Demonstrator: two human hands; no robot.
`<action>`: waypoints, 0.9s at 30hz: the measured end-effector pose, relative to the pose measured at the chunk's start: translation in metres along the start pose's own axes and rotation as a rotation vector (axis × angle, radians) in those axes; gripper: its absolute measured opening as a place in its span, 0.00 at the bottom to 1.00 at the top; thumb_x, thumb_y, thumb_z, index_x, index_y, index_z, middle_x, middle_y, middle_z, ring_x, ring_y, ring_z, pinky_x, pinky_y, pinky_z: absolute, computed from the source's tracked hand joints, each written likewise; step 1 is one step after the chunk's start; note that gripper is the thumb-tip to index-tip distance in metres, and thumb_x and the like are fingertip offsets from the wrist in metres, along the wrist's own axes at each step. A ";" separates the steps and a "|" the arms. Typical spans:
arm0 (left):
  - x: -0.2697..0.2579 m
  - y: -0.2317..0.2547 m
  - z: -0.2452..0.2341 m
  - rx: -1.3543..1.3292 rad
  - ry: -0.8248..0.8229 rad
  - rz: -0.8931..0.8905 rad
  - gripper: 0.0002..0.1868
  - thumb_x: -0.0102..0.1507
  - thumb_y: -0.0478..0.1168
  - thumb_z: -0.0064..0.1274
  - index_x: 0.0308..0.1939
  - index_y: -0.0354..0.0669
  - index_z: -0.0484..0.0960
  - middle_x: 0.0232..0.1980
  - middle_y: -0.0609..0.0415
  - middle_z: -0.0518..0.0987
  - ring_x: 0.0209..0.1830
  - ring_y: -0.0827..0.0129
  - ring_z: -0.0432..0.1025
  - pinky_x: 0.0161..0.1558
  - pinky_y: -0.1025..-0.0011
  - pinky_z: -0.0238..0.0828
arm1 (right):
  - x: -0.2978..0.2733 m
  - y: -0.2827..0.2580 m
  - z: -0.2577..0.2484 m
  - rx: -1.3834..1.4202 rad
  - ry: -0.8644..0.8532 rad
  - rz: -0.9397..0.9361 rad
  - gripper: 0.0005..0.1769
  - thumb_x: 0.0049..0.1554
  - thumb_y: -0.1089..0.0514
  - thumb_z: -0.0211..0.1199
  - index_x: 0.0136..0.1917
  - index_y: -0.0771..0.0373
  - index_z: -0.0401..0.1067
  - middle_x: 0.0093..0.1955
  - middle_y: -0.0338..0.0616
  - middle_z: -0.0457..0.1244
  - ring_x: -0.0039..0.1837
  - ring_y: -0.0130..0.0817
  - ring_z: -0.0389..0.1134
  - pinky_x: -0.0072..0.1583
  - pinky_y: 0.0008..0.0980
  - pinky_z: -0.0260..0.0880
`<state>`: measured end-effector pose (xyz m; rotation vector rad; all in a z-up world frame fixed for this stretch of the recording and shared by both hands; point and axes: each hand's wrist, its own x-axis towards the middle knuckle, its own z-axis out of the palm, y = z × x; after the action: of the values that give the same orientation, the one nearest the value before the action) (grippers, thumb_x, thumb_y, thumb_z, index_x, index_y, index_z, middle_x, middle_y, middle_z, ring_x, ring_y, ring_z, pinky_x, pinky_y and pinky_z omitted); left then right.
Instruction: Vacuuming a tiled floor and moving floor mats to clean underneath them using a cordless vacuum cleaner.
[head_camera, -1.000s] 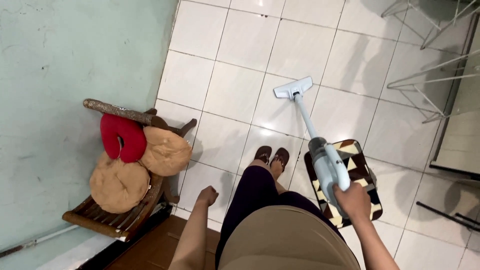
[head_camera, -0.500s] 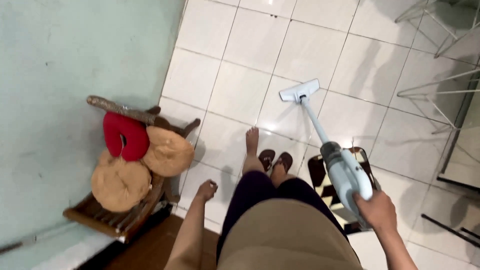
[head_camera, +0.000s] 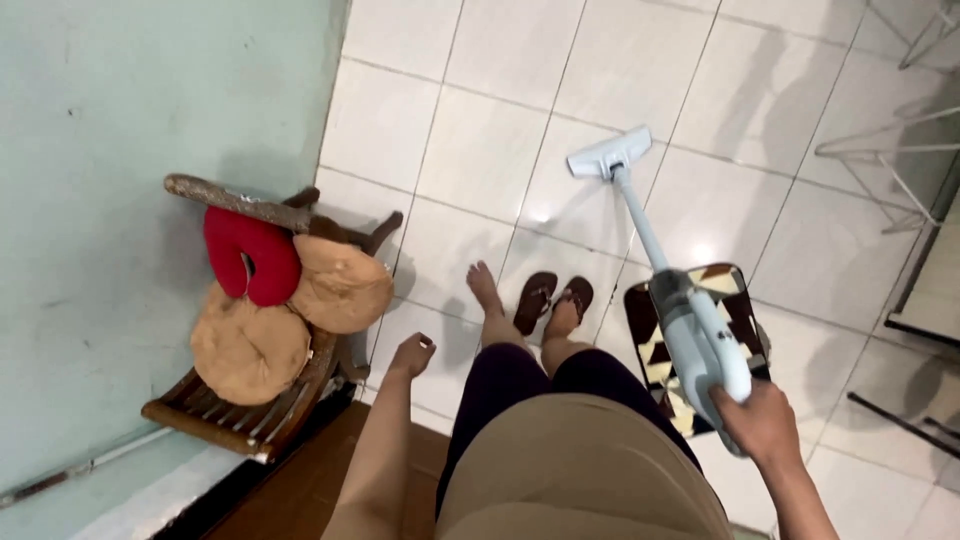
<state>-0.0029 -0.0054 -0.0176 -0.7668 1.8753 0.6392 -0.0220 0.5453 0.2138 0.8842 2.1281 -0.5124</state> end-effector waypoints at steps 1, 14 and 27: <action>-0.002 0.011 -0.005 -0.002 0.009 0.009 0.20 0.66 0.51 0.45 0.57 0.47 0.77 0.55 0.46 0.81 0.53 0.56 0.75 0.53 0.61 0.70 | 0.000 0.001 -0.001 0.006 0.008 -0.008 0.25 0.54 0.46 0.61 0.43 0.75 0.79 0.38 0.58 0.71 0.39 0.51 0.72 0.40 0.44 0.66; -0.027 -0.019 0.000 -0.415 0.044 -0.020 0.15 0.68 0.46 0.45 0.55 0.45 0.77 0.50 0.49 0.79 0.42 0.61 0.74 0.46 0.67 0.72 | 0.030 -0.053 -0.019 -0.025 -0.090 -0.067 0.21 0.58 0.50 0.63 0.49 0.75 0.77 0.35 0.58 0.71 0.32 0.49 0.72 0.33 0.41 0.71; -0.066 -0.122 0.130 -0.367 0.006 -0.149 0.22 0.67 0.47 0.54 0.62 0.41 0.79 0.45 0.46 0.87 0.38 0.62 0.83 0.43 0.69 0.79 | 0.128 -0.156 -0.003 -0.005 0.006 -0.401 0.20 0.51 0.47 0.65 0.36 0.69 0.78 0.26 0.54 0.67 0.39 0.55 0.74 0.47 0.50 0.71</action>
<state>0.1848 0.0216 -0.0194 -1.1337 1.7065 0.8982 -0.1977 0.4957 0.1281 0.4520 2.3197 -0.7047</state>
